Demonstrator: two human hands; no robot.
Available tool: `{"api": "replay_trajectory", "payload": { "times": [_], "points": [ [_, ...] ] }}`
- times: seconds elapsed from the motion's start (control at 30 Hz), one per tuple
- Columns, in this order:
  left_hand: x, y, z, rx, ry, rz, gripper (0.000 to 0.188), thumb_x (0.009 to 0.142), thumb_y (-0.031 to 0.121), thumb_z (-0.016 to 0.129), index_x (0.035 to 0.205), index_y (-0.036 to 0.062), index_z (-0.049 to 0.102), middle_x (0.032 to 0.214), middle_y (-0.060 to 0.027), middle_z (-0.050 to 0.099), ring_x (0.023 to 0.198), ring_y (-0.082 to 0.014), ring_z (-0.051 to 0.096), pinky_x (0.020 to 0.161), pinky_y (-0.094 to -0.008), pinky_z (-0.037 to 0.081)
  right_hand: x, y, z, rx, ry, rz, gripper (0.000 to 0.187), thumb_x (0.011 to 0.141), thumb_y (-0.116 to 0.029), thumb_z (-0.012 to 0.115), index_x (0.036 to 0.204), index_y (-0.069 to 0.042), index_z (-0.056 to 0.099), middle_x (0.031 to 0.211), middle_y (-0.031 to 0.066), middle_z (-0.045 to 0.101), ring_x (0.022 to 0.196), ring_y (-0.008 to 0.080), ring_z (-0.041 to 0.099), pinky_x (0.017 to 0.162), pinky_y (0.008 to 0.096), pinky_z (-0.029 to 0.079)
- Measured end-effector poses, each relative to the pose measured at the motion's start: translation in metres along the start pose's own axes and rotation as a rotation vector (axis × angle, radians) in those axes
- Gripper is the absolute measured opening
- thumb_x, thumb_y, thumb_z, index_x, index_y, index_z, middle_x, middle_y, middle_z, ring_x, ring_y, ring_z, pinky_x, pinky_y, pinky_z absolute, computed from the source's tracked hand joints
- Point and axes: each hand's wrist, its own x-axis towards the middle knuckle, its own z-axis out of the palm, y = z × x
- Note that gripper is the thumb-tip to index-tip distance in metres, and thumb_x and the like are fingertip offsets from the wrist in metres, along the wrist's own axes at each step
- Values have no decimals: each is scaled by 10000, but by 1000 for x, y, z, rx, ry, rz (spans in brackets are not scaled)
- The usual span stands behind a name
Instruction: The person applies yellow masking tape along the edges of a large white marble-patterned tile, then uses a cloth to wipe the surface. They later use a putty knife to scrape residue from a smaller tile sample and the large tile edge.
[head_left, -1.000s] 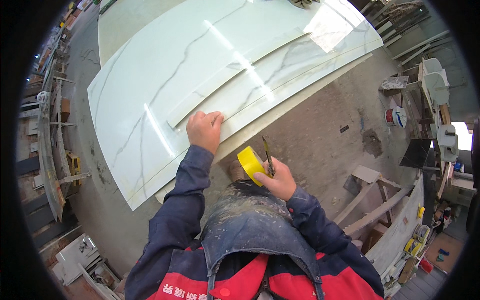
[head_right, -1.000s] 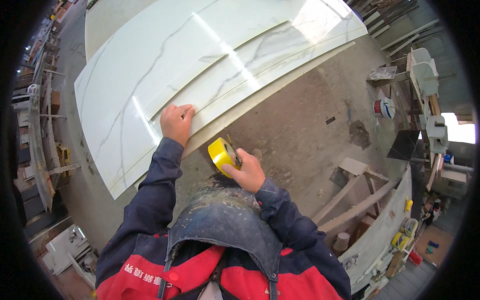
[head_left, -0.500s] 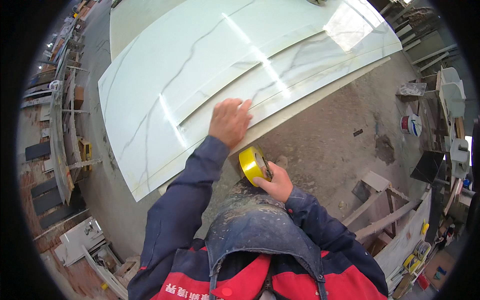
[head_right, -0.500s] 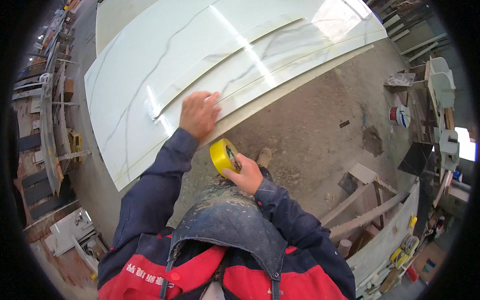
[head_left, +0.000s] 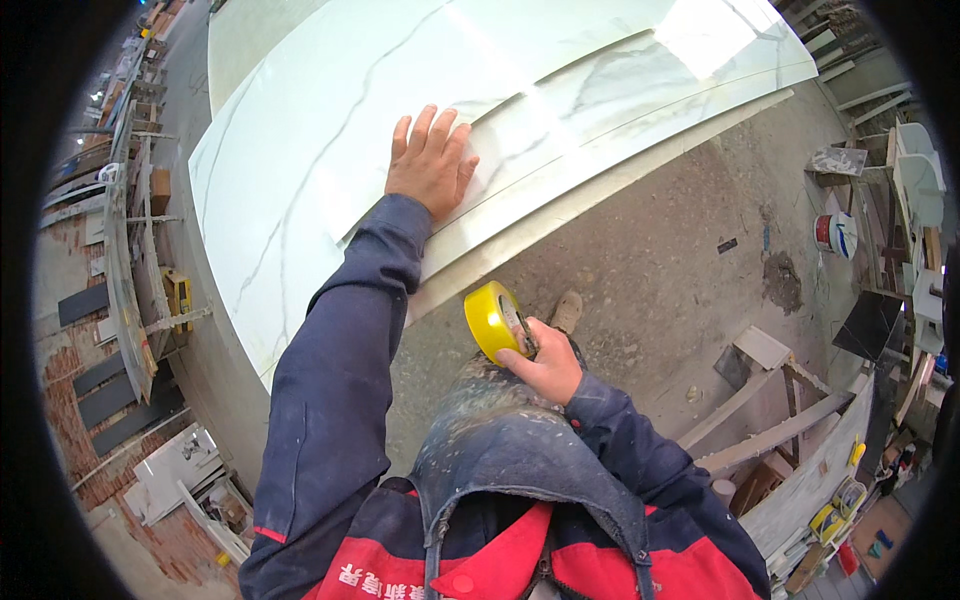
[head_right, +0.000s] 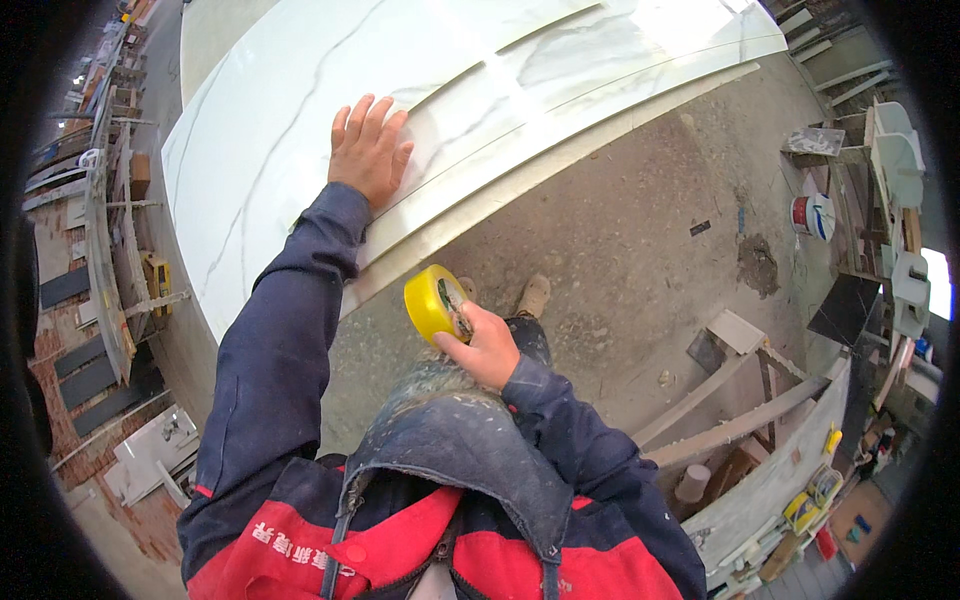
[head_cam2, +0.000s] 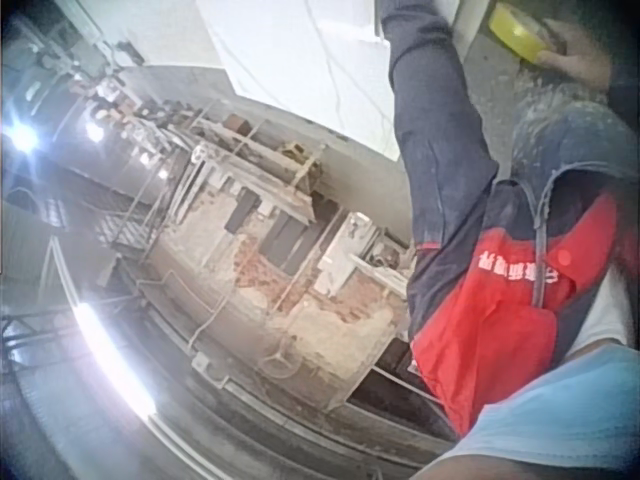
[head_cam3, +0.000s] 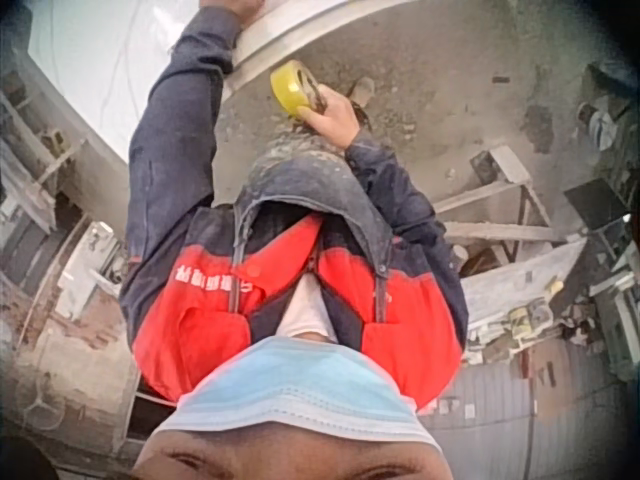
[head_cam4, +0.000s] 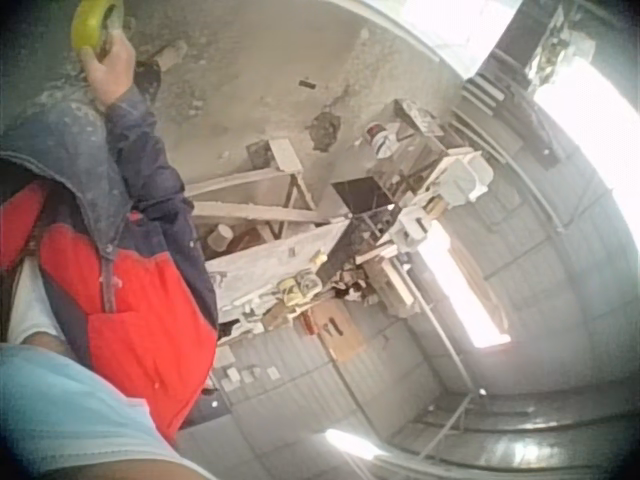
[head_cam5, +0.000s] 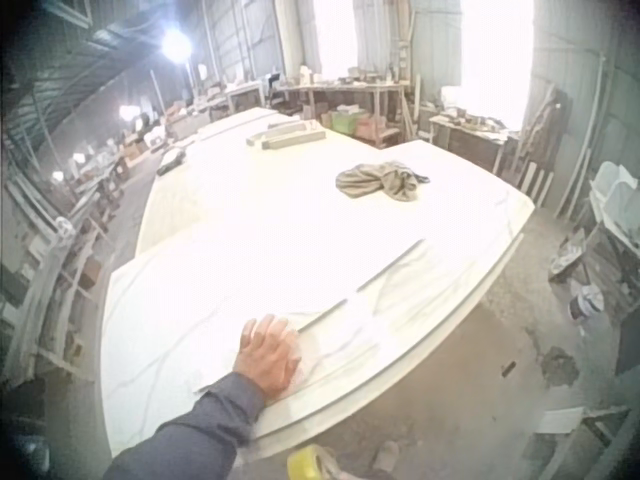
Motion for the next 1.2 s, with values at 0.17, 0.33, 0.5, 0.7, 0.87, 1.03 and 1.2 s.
{"api": "replay_trajectory", "payload": {
  "times": [0.17,0.33,0.5,0.7,0.87,1.03,1.2],
  "points": [
    [3,0,-1,82,1,-35,423,990,367,510,1322,112,564,1430,-104,454,1416,-284,314,1197,-489,157,-2,-7,-2,34,1,-28,364,848,-261,741,1041,13,600,898,204,636,805,348,636,738,396,494],
    [-26,17,2,83,70,6,455,971,447,523,1274,113,580,1388,-101,490,1381,-271,352,1168,-498,174,-1,3,4,82,17,-68,349,857,-241,736,1065,10,611,907,191,653,827,317,652,767,379,500],
    [-61,58,-17,-84,65,23,489,986,426,495,1321,74,545,1403,-153,490,1373,-322,383,1138,-511,242,1,-4,4,111,23,-33,232,852,-176,750,932,-34,585,760,-13,521,714,92,473,667,278,430],
    [-150,107,-81,-646,141,-608,373,912,248,675,1210,36,601,1200,-132,609,1107,-311,570,935,-424,444,3,-5,1,35,-12,-4,233,845,-167,750,902,-32,570,759,-16,534,698,89,471,657,275,428],
    [-169,146,-67,-1642,-38,-1479,320,968,260,636,1166,13,590,1036,-82,646,905,-178,622,749,-310,504,6,-5,-9,19,-113,27,251,848,-178,755,957,-17,596,777,-14,552,712,88,485,666,275,436],
    [-152,146,-49,-2099,53,-1564,251,1000,244,592,1119,23,580,977,-75,650,829,-183,646,709,-342,551,18,3,-28,-69,-250,87,372,866,-208,740,1150,9,638,1015,95,713,921,136,642,848,307,514],
    [-150,148,-45,-2154,95,-1584,216,1001,205,584,1108,18,589,955,-102,668,747,-219,672,656,-366,585,30,-17,-45,-301,-199,48,426,892,-396,704,952,13,597,852,211,660,784,350,648,730,428,513]
  ]
}}
